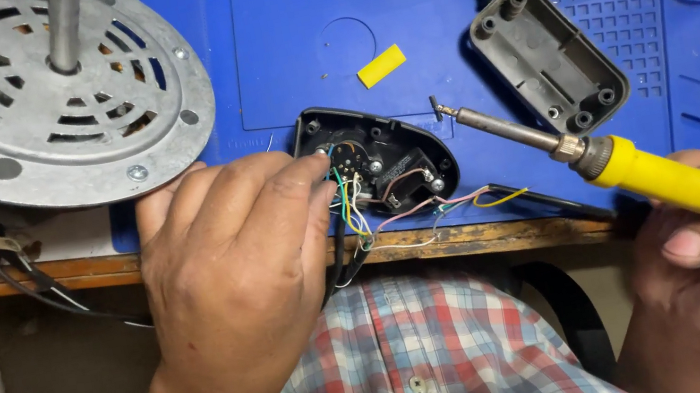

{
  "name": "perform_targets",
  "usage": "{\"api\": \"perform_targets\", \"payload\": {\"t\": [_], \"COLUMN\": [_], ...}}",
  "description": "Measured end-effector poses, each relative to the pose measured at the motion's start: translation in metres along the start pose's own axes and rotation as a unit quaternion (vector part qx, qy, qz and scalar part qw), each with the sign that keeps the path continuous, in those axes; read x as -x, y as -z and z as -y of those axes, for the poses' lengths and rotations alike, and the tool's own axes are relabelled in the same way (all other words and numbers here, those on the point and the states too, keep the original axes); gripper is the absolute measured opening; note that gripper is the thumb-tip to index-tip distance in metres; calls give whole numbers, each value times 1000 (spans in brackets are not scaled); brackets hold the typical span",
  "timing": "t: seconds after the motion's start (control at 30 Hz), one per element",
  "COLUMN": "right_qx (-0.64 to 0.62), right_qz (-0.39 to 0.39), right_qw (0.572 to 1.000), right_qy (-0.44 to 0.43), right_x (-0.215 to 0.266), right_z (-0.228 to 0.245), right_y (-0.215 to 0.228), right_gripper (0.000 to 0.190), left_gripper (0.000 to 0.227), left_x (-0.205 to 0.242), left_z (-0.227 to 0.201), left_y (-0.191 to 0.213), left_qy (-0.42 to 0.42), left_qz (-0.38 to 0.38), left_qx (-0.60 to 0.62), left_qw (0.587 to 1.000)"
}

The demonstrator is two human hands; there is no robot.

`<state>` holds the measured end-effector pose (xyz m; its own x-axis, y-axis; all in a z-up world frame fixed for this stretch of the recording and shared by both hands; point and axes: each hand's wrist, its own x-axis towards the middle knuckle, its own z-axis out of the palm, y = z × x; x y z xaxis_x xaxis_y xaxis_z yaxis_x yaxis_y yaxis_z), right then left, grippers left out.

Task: Soldering wires to a plastic component housing as part of a motor repair task.

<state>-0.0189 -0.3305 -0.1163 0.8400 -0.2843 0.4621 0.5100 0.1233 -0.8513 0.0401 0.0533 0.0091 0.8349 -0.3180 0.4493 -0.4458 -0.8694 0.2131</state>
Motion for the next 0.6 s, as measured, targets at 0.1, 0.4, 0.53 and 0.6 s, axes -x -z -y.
{"api": "perform_targets", "payload": {"t": [0.1,0.4,0.53,0.6], "right_qx": [-16,-44,-51,-53], "right_qz": [0,-1,-1,-2], "right_qw": [1000,999,999,999], "right_qy": [-1,-2,-3,-4], "right_x": [-6,-12,-15,-13], "right_z": [-6,-12,-14,-13], "right_y": [-4,-15,-17,-21], "right_gripper": [32,32,32,32], "left_gripper": [10,15,8,8], "left_x": [2,22,31,29], "left_z": [0,-12,-14,-14], "left_y": [7,12,0,0], "left_qy": [-11,-55,-64,-64], "left_qz": [-15,-33,-41,-42], "left_qx": [19,99,105,108], "left_qw": [1000,993,992,991]}}
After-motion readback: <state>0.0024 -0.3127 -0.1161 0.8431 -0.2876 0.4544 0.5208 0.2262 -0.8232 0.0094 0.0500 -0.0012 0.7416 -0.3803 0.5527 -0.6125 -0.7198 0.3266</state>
